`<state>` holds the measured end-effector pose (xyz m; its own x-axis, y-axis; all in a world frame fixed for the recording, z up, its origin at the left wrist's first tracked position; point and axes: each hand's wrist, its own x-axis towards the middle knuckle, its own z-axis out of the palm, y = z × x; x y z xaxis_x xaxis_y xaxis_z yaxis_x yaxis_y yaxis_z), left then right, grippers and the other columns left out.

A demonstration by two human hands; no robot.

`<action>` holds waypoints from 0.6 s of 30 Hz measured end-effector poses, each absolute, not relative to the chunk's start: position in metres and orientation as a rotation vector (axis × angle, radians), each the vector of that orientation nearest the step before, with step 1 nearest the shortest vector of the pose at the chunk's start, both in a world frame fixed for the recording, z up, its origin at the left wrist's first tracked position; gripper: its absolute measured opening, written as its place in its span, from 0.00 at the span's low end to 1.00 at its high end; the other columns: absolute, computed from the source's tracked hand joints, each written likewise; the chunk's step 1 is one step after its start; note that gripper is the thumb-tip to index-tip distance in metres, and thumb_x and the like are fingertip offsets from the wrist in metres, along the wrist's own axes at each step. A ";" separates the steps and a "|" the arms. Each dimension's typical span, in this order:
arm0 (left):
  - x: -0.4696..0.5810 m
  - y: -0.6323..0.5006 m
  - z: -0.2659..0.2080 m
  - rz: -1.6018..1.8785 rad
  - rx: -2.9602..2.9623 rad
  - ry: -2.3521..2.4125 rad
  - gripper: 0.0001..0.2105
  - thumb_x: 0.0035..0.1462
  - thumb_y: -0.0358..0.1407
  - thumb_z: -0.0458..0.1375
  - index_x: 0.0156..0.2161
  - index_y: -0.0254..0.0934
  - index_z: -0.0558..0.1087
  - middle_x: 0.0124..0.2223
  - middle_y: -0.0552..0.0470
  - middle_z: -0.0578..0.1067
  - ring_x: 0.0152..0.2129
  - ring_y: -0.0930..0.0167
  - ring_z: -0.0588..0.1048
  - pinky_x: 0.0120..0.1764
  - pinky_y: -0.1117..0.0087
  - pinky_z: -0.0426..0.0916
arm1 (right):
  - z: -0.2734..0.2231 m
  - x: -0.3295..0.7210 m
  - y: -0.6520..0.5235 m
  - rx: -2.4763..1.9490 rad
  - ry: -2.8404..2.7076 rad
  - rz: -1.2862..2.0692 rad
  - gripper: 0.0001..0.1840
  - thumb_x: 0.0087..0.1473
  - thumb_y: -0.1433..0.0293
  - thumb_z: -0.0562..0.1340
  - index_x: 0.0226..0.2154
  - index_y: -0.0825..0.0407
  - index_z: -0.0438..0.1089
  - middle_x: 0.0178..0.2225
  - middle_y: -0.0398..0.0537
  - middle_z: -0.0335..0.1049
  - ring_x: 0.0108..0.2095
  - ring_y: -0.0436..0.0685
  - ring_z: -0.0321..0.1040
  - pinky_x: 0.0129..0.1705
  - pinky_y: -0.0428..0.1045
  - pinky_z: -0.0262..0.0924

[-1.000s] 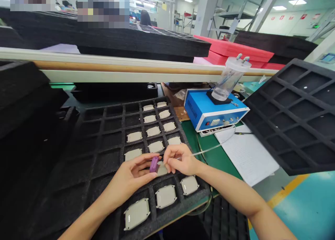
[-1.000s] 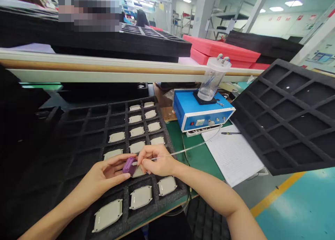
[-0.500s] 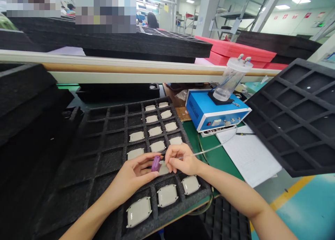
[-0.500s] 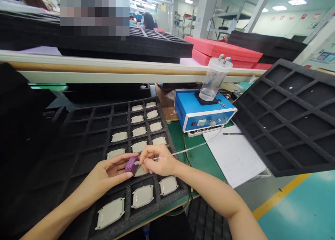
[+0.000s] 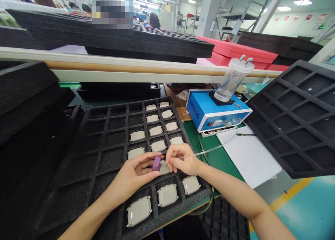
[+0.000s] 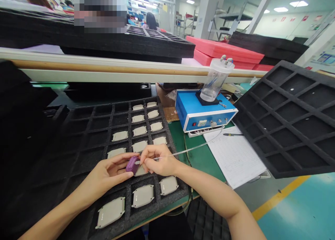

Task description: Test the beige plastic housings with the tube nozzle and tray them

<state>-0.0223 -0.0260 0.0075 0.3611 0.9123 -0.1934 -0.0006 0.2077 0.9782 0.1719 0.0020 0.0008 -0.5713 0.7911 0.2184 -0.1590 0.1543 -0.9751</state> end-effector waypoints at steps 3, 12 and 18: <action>-0.023 -0.026 0.007 0.807 1.188 0.997 0.20 0.45 0.33 0.66 0.46 0.37 0.73 0.48 0.46 0.77 0.46 0.62 0.75 0.50 0.63 0.70 | 0.001 0.171 0.002 -0.615 -1.642 1.528 0.04 0.43 0.77 0.55 0.26 0.55 0.63 0.16 0.39 0.65 0.14 0.44 0.58 0.17 0.40 0.56; -0.021 -0.026 0.008 0.807 1.184 0.997 0.20 0.45 0.33 0.66 0.46 0.36 0.73 0.47 0.46 0.77 0.45 0.63 0.76 0.50 0.64 0.70 | 0.000 0.172 0.002 -0.627 -1.639 1.539 0.02 0.44 0.75 0.56 0.25 0.55 0.63 0.17 0.40 0.65 0.15 0.44 0.59 0.17 0.40 0.56; -0.022 -0.026 0.009 0.796 1.203 0.993 0.19 0.45 0.33 0.66 0.46 0.36 0.73 0.46 0.46 0.77 0.44 0.63 0.76 0.49 0.63 0.70 | -0.002 0.172 0.003 -0.617 -1.652 1.521 0.02 0.44 0.75 0.56 0.26 0.54 0.63 0.17 0.40 0.65 0.15 0.44 0.59 0.17 0.40 0.56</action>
